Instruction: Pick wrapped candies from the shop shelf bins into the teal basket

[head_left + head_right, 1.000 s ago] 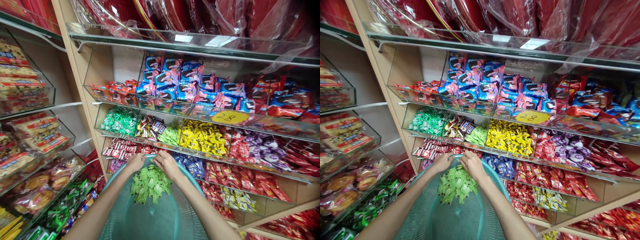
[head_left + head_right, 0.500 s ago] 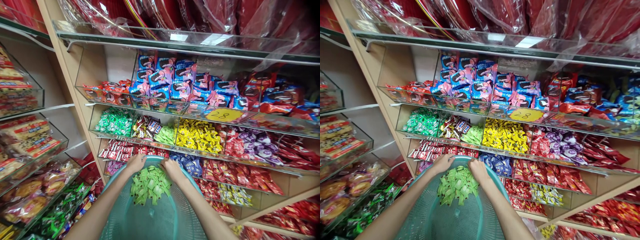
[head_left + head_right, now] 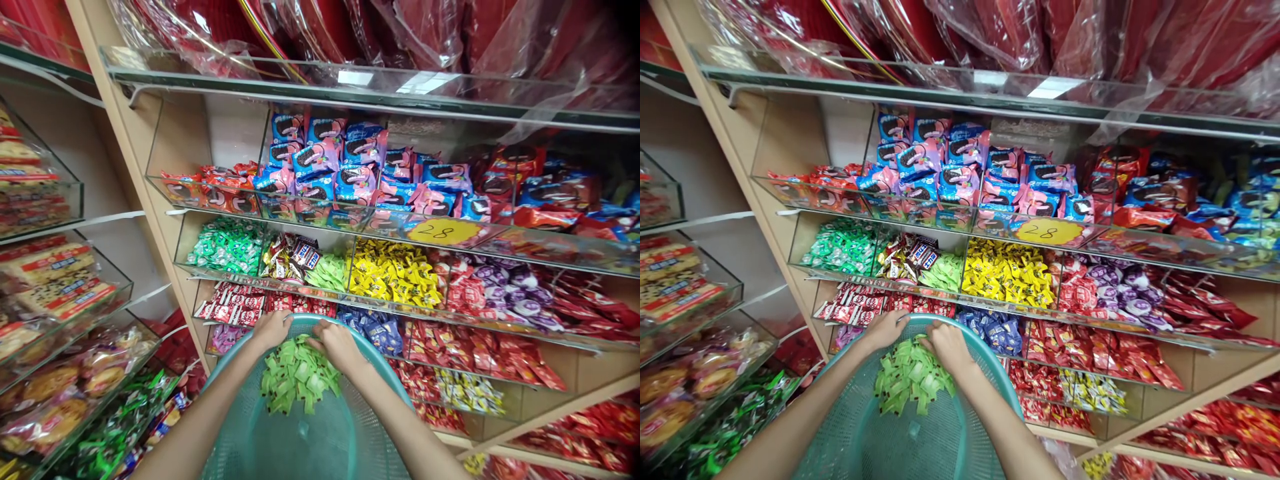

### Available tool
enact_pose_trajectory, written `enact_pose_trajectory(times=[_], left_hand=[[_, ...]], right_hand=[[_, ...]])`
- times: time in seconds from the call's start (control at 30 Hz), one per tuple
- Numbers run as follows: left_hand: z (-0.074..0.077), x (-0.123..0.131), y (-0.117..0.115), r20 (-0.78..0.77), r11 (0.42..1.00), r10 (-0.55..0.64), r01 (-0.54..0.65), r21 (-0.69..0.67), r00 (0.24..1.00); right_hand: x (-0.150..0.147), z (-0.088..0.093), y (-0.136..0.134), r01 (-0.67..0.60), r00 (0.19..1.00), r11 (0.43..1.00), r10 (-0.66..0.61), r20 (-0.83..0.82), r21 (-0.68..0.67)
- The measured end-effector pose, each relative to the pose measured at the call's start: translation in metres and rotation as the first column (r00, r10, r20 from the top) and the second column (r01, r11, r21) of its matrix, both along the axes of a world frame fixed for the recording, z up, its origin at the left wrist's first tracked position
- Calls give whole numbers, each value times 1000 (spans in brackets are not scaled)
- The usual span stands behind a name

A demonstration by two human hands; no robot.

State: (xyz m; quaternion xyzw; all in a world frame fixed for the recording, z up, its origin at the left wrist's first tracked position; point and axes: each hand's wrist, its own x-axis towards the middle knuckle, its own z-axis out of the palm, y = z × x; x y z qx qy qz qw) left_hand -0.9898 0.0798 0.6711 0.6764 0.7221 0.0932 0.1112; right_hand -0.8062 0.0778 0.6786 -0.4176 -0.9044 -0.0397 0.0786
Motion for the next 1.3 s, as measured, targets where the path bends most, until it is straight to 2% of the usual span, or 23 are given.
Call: enact_pose_trajectory(times=[0.23, 0.33, 0.43, 0.57, 0.7, 0.83, 1.0, 1.13, 1.2, 1.3], left_hand=[[1, 2, 2, 30, 999, -8, 6, 50, 1000], [1, 2, 3, 38, 999, -7, 5, 53, 999], [1, 0, 3, 45, 998, -6, 3, 58, 999], [1, -2, 2, 52, 999, 13, -16, 47, 999], [2, -3, 2, 77, 998, 31, -35, 51, 997], [4, -3, 2, 72, 998, 41, -45, 51, 997], [4, -3, 3, 47, 999, 22, -25, 44, 999], [1, -2, 6, 30, 999, 10, -11, 47, 999], [0, -2, 8, 18, 999, 7, -8, 43, 1000], [-1, -1, 8, 14, 999, 1, -1, 43, 1000]], right_hand=[[5, 52, 1, -8, 966, 992, 40, -255, 126], [7, 75, 10, 84, 952, 973, -14, -307, 216], [8, 87, 23, 223, 945, 932, -134, -300, 286], [5, 90, 35, 272, 950, 924, -214, -227, 267], [-1, 87, 36, 271, 956, 934, -234, -175, 232], [-2, 86, 36, 269, 953, 932, -222, -205, 242], [6, 97, 28, 225, 933, 936, -127, -336, 269], [11, 103, 10, 105, 907, 941, 42, -419, 323], [12, 99, 3, 21, 890, 947, 129, -437, 321], [11, 83, -1, -91, 888, 962, 196, -417, 258]])
